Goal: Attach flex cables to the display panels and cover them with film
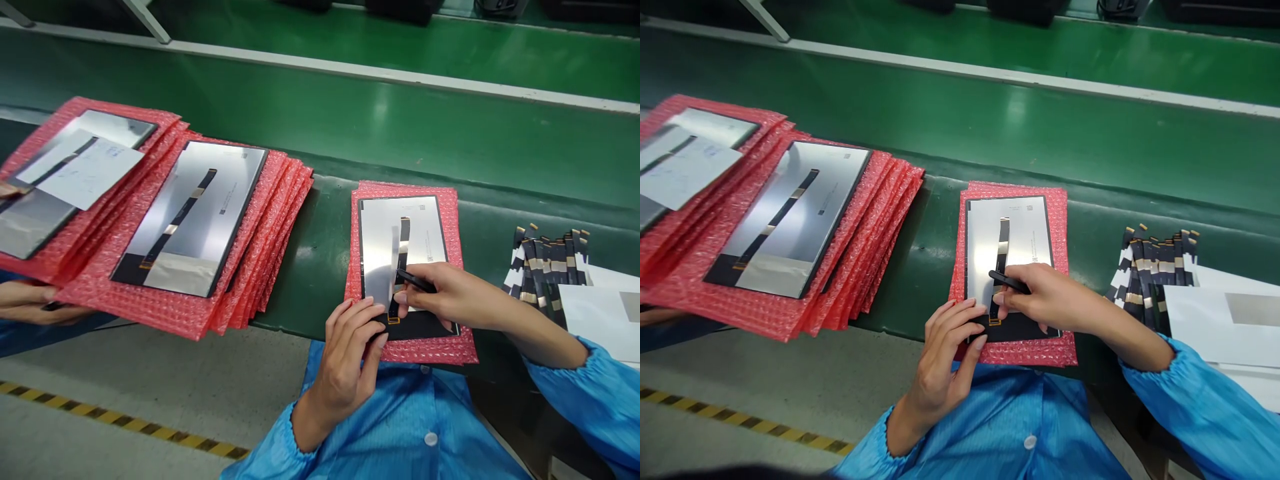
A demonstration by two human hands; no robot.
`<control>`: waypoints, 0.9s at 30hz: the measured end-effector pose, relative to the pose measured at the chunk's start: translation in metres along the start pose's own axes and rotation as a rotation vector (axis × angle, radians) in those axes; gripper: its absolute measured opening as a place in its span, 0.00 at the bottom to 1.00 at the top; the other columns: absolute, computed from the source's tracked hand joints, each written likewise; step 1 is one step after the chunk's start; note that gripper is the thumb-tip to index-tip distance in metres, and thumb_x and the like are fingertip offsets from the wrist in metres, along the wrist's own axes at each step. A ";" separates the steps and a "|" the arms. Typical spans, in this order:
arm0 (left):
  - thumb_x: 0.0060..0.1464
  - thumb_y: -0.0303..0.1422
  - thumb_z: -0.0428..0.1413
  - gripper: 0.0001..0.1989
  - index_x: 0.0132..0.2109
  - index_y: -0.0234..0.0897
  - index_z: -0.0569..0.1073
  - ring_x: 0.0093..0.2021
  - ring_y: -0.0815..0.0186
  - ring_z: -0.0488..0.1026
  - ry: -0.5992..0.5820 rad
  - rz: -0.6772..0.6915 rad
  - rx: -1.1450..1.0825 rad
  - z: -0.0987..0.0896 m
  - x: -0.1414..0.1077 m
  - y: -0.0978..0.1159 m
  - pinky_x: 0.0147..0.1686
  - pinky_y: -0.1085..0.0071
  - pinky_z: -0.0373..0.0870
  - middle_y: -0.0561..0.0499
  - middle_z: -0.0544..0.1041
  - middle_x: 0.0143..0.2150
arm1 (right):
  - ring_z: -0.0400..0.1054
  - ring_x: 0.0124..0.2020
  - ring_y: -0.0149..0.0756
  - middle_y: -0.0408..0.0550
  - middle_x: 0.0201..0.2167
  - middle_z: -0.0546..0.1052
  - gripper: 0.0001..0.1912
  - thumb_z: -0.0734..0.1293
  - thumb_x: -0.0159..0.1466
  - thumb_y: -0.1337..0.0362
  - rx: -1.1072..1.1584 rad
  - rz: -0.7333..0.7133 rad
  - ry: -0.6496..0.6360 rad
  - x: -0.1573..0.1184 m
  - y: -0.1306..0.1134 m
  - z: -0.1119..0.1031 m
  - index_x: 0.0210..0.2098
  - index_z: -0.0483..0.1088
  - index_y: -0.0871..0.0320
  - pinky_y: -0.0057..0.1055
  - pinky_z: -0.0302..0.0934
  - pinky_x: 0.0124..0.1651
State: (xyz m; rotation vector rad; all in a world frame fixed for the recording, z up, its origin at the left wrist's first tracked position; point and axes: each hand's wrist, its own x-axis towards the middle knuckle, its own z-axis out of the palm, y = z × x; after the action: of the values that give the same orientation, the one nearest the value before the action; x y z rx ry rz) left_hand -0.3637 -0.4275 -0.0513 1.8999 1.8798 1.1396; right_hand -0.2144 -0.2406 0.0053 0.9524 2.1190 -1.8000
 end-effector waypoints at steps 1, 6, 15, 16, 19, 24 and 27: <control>0.60 0.27 0.57 0.11 0.49 0.41 0.70 0.62 0.63 0.71 0.001 -0.002 -0.001 0.000 0.000 0.000 0.64 0.52 0.66 0.52 0.77 0.55 | 0.65 0.11 0.24 0.35 0.35 0.84 0.06 0.64 0.63 0.54 -0.003 0.001 -0.002 0.000 -0.001 0.000 0.32 0.68 0.47 0.24 0.61 0.11; 0.59 0.27 0.57 0.11 0.49 0.41 0.70 0.62 0.63 0.71 0.005 -0.005 -0.007 0.000 -0.001 -0.001 0.64 0.52 0.66 0.52 0.77 0.55 | 0.66 0.11 0.25 0.36 0.36 0.84 0.08 0.63 0.62 0.52 -0.024 0.015 0.001 0.000 -0.003 0.000 0.33 0.69 0.47 0.27 0.61 0.12; 0.59 0.28 0.57 0.11 0.49 0.41 0.70 0.61 0.60 0.72 0.013 0.000 0.004 -0.001 0.001 0.000 0.63 0.51 0.68 0.51 0.77 0.55 | 0.70 0.16 0.27 0.37 0.36 0.84 0.08 0.63 0.63 0.51 0.002 0.011 -0.032 0.001 0.001 -0.001 0.35 0.70 0.45 0.24 0.60 0.12; 0.59 0.27 0.57 0.12 0.50 0.41 0.69 0.61 0.60 0.72 0.017 0.008 0.005 0.000 0.001 0.000 0.63 0.51 0.68 0.50 0.77 0.55 | 0.70 0.16 0.27 0.37 0.36 0.84 0.08 0.63 0.63 0.51 0.005 0.010 -0.030 0.001 0.000 0.000 0.35 0.70 0.45 0.24 0.59 0.12; 0.59 0.27 0.57 0.15 0.53 0.42 0.69 0.61 0.60 0.71 0.025 0.044 0.024 0.000 0.000 -0.002 0.63 0.51 0.68 0.50 0.77 0.55 | 0.68 0.15 0.28 0.37 0.32 0.83 0.09 0.63 0.63 0.51 0.003 0.017 -0.031 0.001 -0.002 0.000 0.33 0.69 0.47 0.24 0.59 0.12; 0.60 0.30 0.57 0.20 0.59 0.45 0.70 0.63 0.59 0.69 0.004 0.069 0.097 0.001 0.001 -0.002 0.63 0.50 0.67 0.50 0.74 0.58 | 0.66 0.13 0.27 0.38 0.29 0.82 0.10 0.63 0.63 0.51 -0.010 0.021 -0.045 0.002 -0.004 -0.001 0.31 0.68 0.48 0.25 0.60 0.13; 0.60 0.31 0.57 0.21 0.60 0.46 0.71 0.62 0.58 0.69 -0.002 0.080 0.136 0.002 0.001 -0.002 0.63 0.51 0.67 0.49 0.73 0.58 | 0.67 0.14 0.27 0.37 0.29 0.82 0.09 0.63 0.63 0.52 -0.012 0.019 -0.034 0.002 -0.004 0.000 0.31 0.68 0.48 0.25 0.60 0.13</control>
State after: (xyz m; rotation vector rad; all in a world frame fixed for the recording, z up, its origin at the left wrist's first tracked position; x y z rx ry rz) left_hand -0.3640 -0.4254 -0.0529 2.0647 1.9419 1.0561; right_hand -0.2178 -0.2401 0.0075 0.9286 2.0910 -1.7805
